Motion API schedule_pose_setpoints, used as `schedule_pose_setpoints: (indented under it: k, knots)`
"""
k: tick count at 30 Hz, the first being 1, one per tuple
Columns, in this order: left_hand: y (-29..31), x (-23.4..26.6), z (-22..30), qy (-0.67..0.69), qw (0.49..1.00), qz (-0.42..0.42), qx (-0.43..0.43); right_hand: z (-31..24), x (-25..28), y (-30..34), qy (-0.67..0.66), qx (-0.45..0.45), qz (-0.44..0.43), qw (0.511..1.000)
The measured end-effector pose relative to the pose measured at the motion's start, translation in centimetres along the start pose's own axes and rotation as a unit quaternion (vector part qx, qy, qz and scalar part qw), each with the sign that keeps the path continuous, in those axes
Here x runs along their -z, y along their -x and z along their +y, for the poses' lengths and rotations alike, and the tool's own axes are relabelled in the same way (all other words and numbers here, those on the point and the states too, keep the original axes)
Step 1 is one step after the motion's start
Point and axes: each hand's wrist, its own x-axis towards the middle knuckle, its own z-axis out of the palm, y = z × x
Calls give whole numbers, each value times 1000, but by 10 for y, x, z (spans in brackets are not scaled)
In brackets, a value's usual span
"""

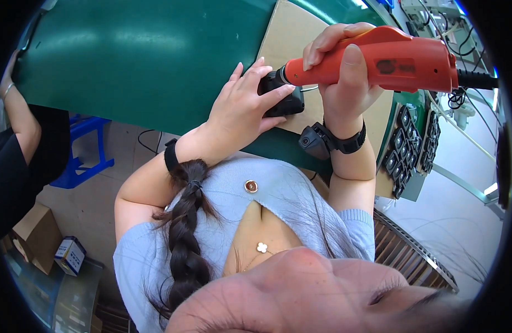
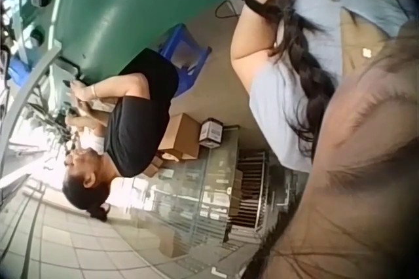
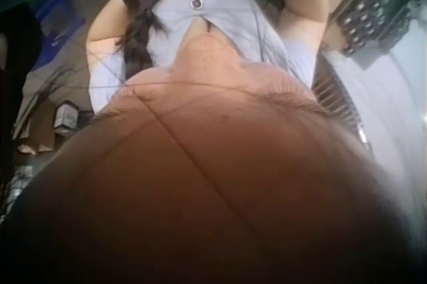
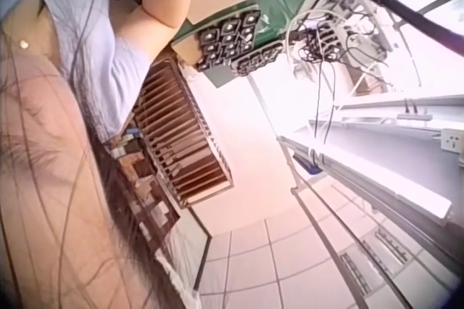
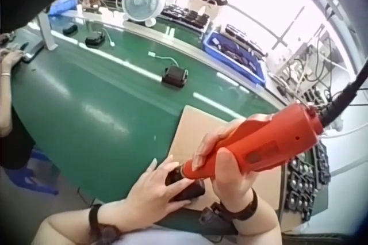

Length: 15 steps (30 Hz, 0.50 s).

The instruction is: Assembling electronic fans by using an electric screwdriver to secure internal components.

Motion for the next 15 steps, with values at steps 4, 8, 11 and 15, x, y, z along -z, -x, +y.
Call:
schedule_pose_setpoints:
  k: [4, 8, 11, 15]
  knots:
    - [1, -5, -3, 1, 1000, 4, -2, 5, -1, -7, 55, 12, -92, 994]
    - [2, -12, -4, -13, 1000, 19, -6, 8, -8, -9, 127, 7, -134, 983]
    - [1, -20, -4, 4, 1000, 9, -4, 15, -6, -3, 160, 7, -120, 980]
    - [-6, -26, -3, 1, 999, 23, -21, 11, -2, -1, 162, -5, -110, 981]
